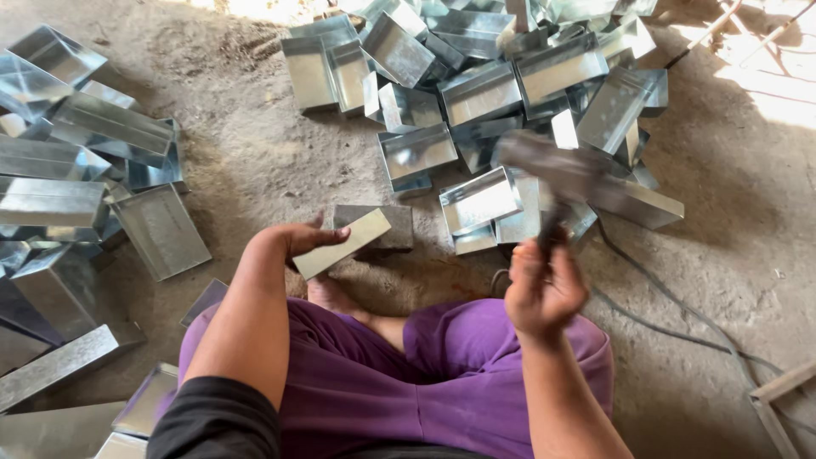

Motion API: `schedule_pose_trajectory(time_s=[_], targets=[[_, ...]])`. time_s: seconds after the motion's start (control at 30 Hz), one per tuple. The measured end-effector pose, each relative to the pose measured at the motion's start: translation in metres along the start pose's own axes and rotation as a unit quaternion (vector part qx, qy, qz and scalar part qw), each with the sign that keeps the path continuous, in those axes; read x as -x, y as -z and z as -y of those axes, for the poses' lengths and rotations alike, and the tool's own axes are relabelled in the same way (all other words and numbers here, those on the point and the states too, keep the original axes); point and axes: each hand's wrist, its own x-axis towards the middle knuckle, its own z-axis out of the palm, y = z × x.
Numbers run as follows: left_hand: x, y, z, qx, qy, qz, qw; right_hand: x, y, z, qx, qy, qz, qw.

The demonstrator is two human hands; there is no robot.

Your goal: The person sits on the floor and repeatedly hammers small rectangular metal boxes with a hammer. They pick up each box, strike it several times, and place it aside, continuing this process with multiple units.

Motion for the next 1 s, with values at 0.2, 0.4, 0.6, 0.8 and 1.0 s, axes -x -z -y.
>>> schedule_pose_trajectory(time_s=[0.2,0.4,0.6,0.8,1.0], targets=[[-0.010,-0.002,0.014,0.122,0.038,0.036,0.991,0.031,-0.023,-0.019,0.008,-0.023,-0.001,1.000],[-0.015,-0.002,0.022,0.070,0.019,0.000,0.997,0.079,-0.045,-0.057,0.124,-0.094,0.225,0.962],[-0.002,0.002,0.004,-0.166,-0.088,-0.119,0.975,0.092,-0.045,-0.089,0.155,-0.458,0.310,0.818],[0.097,-0.020,-0.057,-0.356,-0.092,-0.172,0.914,0.162,-0.062,-0.151,0.202,-0.292,0.411,0.840],[0.217,-0.071,-0.148,-0.554,-0.144,-0.094,0.815,0.180,-0.087,-0.172,0.132,-0.317,0.431,0.835]])
